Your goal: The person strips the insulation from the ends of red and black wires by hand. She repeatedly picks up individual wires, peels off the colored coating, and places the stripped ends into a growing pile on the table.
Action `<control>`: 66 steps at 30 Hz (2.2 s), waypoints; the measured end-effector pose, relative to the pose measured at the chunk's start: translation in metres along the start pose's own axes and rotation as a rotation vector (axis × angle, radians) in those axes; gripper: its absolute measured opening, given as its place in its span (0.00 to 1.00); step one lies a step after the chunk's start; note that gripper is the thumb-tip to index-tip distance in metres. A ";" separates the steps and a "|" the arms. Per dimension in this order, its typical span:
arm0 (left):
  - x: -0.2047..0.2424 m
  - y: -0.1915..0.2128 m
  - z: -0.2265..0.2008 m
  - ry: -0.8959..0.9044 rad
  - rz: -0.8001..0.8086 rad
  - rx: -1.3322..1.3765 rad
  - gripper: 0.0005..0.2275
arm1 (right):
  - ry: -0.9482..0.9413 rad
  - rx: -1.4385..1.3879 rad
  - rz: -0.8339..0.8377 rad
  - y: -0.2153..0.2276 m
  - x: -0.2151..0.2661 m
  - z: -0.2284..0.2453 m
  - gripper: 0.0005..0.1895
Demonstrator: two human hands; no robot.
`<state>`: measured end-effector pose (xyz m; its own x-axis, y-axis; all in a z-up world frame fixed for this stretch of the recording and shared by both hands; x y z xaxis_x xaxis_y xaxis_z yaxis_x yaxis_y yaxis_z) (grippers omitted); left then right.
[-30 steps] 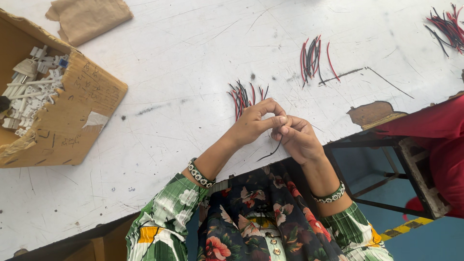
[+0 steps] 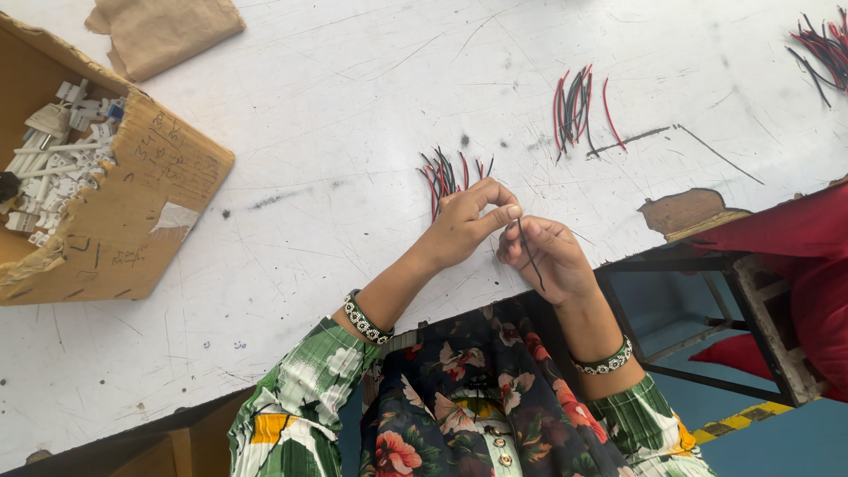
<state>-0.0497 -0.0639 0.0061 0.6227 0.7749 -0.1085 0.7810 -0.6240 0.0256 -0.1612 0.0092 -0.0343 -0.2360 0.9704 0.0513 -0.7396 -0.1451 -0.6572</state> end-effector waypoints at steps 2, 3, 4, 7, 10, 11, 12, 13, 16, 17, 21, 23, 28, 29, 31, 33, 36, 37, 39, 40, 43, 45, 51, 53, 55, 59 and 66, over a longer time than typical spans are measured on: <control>0.000 -0.001 0.003 0.008 0.004 -0.007 0.16 | 0.007 0.013 0.013 0.001 0.001 0.000 0.10; 0.000 -0.002 0.005 0.012 0.009 -0.010 0.16 | 0.013 0.019 0.018 0.002 0.001 -0.001 0.09; 0.000 -0.004 0.004 -0.007 0.018 -0.018 0.16 | 0.020 0.031 0.029 0.003 0.001 -0.001 0.09; 0.000 -0.008 0.001 -0.041 0.041 -0.049 0.16 | 0.026 0.052 0.043 0.006 0.001 -0.004 0.08; 0.002 -0.008 -0.003 -0.040 0.038 -0.129 0.15 | 0.013 0.060 0.017 0.009 0.000 -0.006 0.07; 0.004 -0.008 -0.005 -0.041 0.028 -0.175 0.15 | 0.015 0.071 0.004 0.009 0.000 -0.006 0.07; 0.006 -0.008 -0.007 -0.042 0.019 -0.221 0.15 | 0.017 0.082 -0.010 0.009 0.000 -0.006 0.07; 0.007 -0.007 -0.012 -0.064 0.000 -0.261 0.14 | 0.024 0.109 -0.030 0.008 -0.001 -0.005 0.07; 0.010 -0.005 -0.021 -0.110 -0.036 -0.346 0.13 | 0.048 0.190 -0.088 0.005 -0.002 -0.003 0.07; 0.010 -0.005 -0.023 -0.112 -0.034 -0.351 0.13 | 0.058 0.217 -0.103 0.004 -0.003 -0.002 0.06; 0.009 -0.003 -0.025 -0.087 -0.029 -0.386 0.12 | 0.078 0.227 -0.106 -0.003 -0.004 0.002 0.06; 0.009 -0.004 -0.026 -0.103 -0.034 -0.389 0.12 | 0.070 0.236 -0.113 -0.004 -0.004 0.002 0.06; 0.012 0.000 -0.031 -0.165 -0.140 -0.489 0.11 | 0.052 0.226 -0.121 -0.004 -0.003 0.003 0.05; 0.010 0.003 -0.030 -0.156 -0.167 -0.503 0.11 | 0.047 0.222 -0.120 -0.004 -0.002 0.003 0.05; 0.009 0.011 -0.031 -0.156 -0.231 -0.502 0.12 | 0.047 0.205 -0.114 -0.004 -0.001 0.003 0.05; 0.009 0.022 -0.034 -0.173 -0.306 -0.473 0.13 | 0.057 0.177 -0.103 -0.006 -0.001 0.004 0.05; 0.006 0.021 -0.029 -0.099 -0.236 -0.386 0.14 | 0.057 0.174 -0.089 -0.007 -0.002 0.005 0.06; 0.005 0.019 -0.027 -0.074 -0.199 -0.350 0.14 | 0.054 0.167 -0.091 -0.006 -0.001 0.005 0.06; 0.004 0.014 -0.022 -0.026 -0.125 -0.279 0.15 | 0.048 0.154 -0.096 -0.004 -0.001 0.004 0.07; 0.003 0.012 -0.021 -0.020 -0.111 -0.277 0.15 | 0.046 0.150 -0.100 -0.002 -0.001 0.003 0.07; 0.002 0.009 -0.017 -0.026 -0.080 -0.277 0.16 | 0.059 0.081 -0.076 0.003 -0.001 0.001 0.07; 0.002 0.008 -0.018 -0.062 -0.076 -0.285 0.16 | 0.095 -0.039 -0.007 0.002 -0.003 0.001 0.08; 0.004 -0.009 -0.015 0.017 0.088 -0.246 0.16 | 0.312 -0.177 -0.249 0.033 -0.004 0.016 0.07; 0.009 -0.014 -0.028 -0.078 0.075 -0.395 0.13 | 0.364 -0.146 -0.287 0.036 -0.005 0.020 0.08; 0.016 -0.017 -0.043 -0.191 0.036 -0.505 0.11 | 0.397 -0.108 -0.315 0.035 -0.005 0.022 0.09; 0.023 -0.020 -0.058 -0.356 -0.045 -0.623 0.09 | 0.410 -0.066 -0.330 0.032 -0.007 0.022 0.09; 0.018 -0.018 -0.045 -0.294 -0.025 -0.617 0.09 | 0.402 -0.008 -0.357 0.034 -0.006 0.019 0.04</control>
<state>-0.0501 -0.0339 0.0481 0.6334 0.6741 -0.3800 0.7336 -0.3669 0.5720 -0.1972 -0.0055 -0.0423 0.2906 0.9567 -0.0185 -0.7246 0.2074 -0.6573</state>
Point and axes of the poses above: each hand's wrist, its own x-axis away from the middle knuckle, its own y-axis out of the back of the hand, z = x × y, the point moved 8 cm from there along -x, towards the middle knuckle, and after that the axes turned 7 degrees about x, right-handed, at the moved point
